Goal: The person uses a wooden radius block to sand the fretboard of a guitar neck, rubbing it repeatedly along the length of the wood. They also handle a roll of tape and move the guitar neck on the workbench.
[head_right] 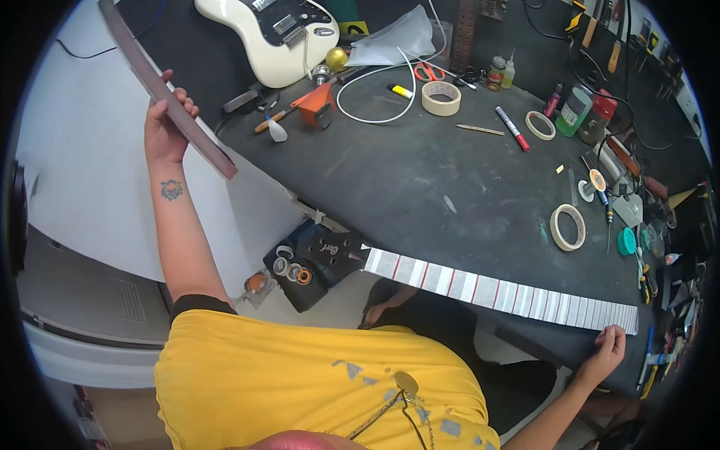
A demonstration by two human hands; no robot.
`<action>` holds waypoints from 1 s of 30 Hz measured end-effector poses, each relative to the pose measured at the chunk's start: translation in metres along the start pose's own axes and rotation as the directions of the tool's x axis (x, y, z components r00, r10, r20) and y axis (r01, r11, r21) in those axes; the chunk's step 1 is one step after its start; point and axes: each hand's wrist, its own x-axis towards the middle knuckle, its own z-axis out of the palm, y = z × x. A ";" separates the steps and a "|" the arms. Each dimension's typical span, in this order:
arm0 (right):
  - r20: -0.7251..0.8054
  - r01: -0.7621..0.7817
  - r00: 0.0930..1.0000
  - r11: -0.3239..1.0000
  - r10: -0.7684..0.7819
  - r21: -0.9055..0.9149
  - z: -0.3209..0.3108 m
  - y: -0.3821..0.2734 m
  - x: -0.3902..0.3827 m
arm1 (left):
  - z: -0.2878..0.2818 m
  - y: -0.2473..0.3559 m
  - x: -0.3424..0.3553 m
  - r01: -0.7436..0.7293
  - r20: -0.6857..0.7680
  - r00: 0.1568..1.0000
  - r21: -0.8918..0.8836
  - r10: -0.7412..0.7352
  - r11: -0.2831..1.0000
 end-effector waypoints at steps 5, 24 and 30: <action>0.024 -0.011 1.000 0.999 0.010 0.054 0.024 -0.004 -0.013 | 0.052 0.023 -0.036 0.025 0.205 0.978 0.041 -0.033 0.999; 0.026 0.118 0.993 0.993 -0.117 -0.029 0.030 -0.036 -0.043 | 0.306 -0.040 -0.156 -0.326 0.785 0.543 0.524 -0.298 0.787; -0.016 0.167 0.985 0.981 -0.169 -0.101 0.037 -0.041 -0.047 | 0.355 -0.044 -0.180 -0.508 0.840 0.273 0.540 -0.470 0.671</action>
